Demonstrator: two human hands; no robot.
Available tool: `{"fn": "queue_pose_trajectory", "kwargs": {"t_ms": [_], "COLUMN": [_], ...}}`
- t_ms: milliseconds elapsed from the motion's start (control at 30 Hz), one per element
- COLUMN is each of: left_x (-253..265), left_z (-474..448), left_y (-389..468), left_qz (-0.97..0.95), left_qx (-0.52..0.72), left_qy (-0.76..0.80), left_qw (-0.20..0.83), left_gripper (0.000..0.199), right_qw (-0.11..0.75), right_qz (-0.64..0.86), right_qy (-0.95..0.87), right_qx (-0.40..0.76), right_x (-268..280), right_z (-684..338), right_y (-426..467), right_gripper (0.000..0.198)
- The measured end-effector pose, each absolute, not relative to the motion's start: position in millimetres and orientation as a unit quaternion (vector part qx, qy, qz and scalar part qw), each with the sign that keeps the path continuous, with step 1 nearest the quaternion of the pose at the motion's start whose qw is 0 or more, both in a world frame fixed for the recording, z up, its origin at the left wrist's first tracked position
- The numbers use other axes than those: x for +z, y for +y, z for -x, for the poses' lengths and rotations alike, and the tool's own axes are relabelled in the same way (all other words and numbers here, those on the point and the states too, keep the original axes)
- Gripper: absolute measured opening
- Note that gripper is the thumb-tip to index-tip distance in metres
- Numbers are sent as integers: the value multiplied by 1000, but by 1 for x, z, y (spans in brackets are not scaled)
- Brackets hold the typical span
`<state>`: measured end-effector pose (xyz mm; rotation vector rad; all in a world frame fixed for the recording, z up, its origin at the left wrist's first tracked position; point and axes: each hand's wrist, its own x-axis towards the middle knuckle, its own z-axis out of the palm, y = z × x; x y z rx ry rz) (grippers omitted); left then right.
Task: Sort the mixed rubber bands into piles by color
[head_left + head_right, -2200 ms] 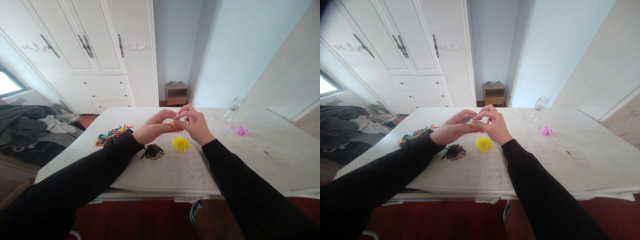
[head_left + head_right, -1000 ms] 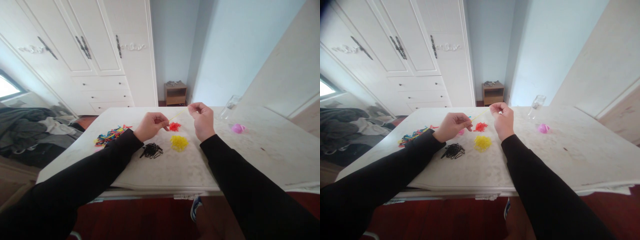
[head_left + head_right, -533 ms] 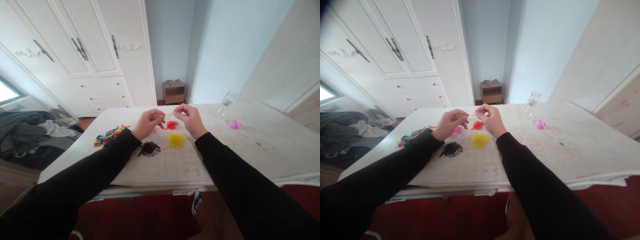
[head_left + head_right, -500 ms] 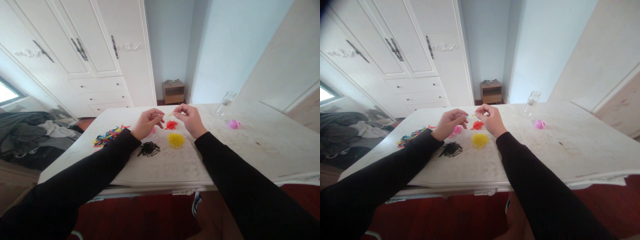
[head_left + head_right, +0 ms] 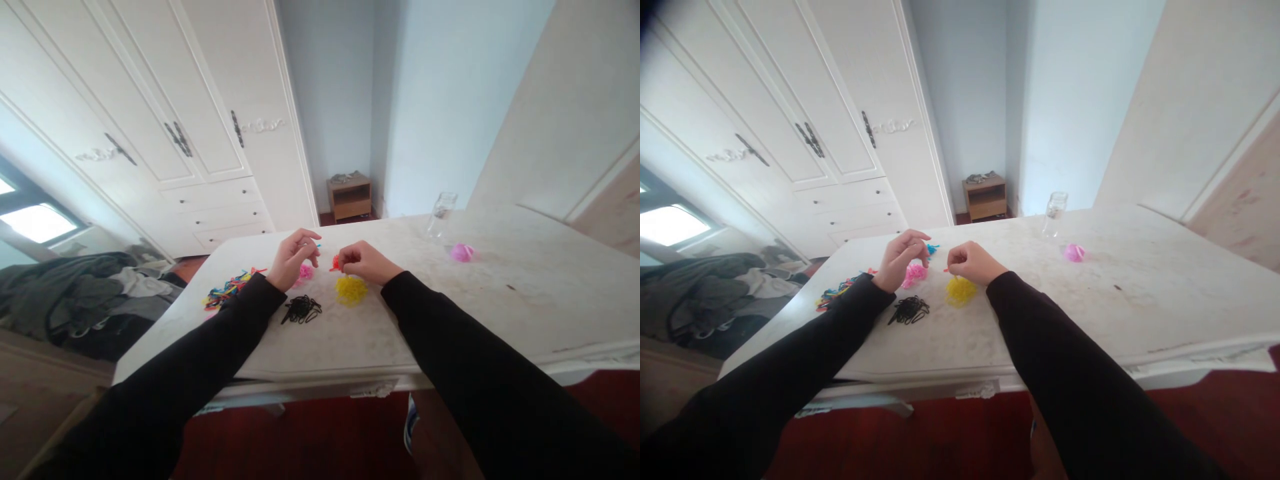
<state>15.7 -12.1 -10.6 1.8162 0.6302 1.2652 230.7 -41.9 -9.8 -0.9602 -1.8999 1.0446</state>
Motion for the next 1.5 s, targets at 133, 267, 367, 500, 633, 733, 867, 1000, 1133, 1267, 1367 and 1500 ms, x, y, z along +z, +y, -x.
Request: {"fn": "queue_pose_trajectory", "kwargs": {"t_ms": [133, 267, 367, 500, 633, 733, 867, 1000, 1133, 1267, 1367, 1500], "left_x": [-11, -12, -11, 0, 22, 36, 40, 32, 24, 21, 23, 26], "left_z": [-11, -9, -9, 2, 42, 85, 134, 158, 162, 163, 166, 174], "left_y": [-9, -7, -7, -11, -7, -1, -1, -11, -19, -18, -14, -11], "left_qz": [-739, -736, -713, -677, -664, -695, -758, -785, -794, -801, -803, -805], "left_qx": [507, 521, 546, 569, 560, 467, 262, 154, 112, 123, 133, 146], "left_qy": [225, 235, 262, 305, 370, 454, 537, 564, 563, 560, 560, 557], "left_qw": [381, 363, 352, 353, 329, 305, 263, 206, 201, 172, 155, 142], "left_gripper": [24, 25, 22, 19, 26, 35, 35, 33, 34, 29, 30, 31], "right_qw": [349, 336, 353, 392, 419, 434, 445, 450, 460, 463, 461, 459], "right_qz": [368, 385, 394, 421, 438, 446, 449, 456, 471, 479, 479, 476], "right_qy": [-757, -762, -766, -763, -757, -750, -742, -733, -715, -706, -707, -712], "right_qx": [412, 398, 366, 295, 242, 226, 221, 228, 233, 240, 240, 237], "right_x": [-13, -18, -20, -20, -22, -24, -25, -26, -27, -27, -27, -28], "right_z": [-232, -234, -235, -239, -247, -252, -256, -258, -262, -263, -263, -263], "right_y": [-40, -37, -36, -35, -34, -31, -30, -28, -26, -26, -27, -27], "right_gripper": [11, 17, 19, 17, 22, 27, 30, 31, 33, 35, 34, 34]}}
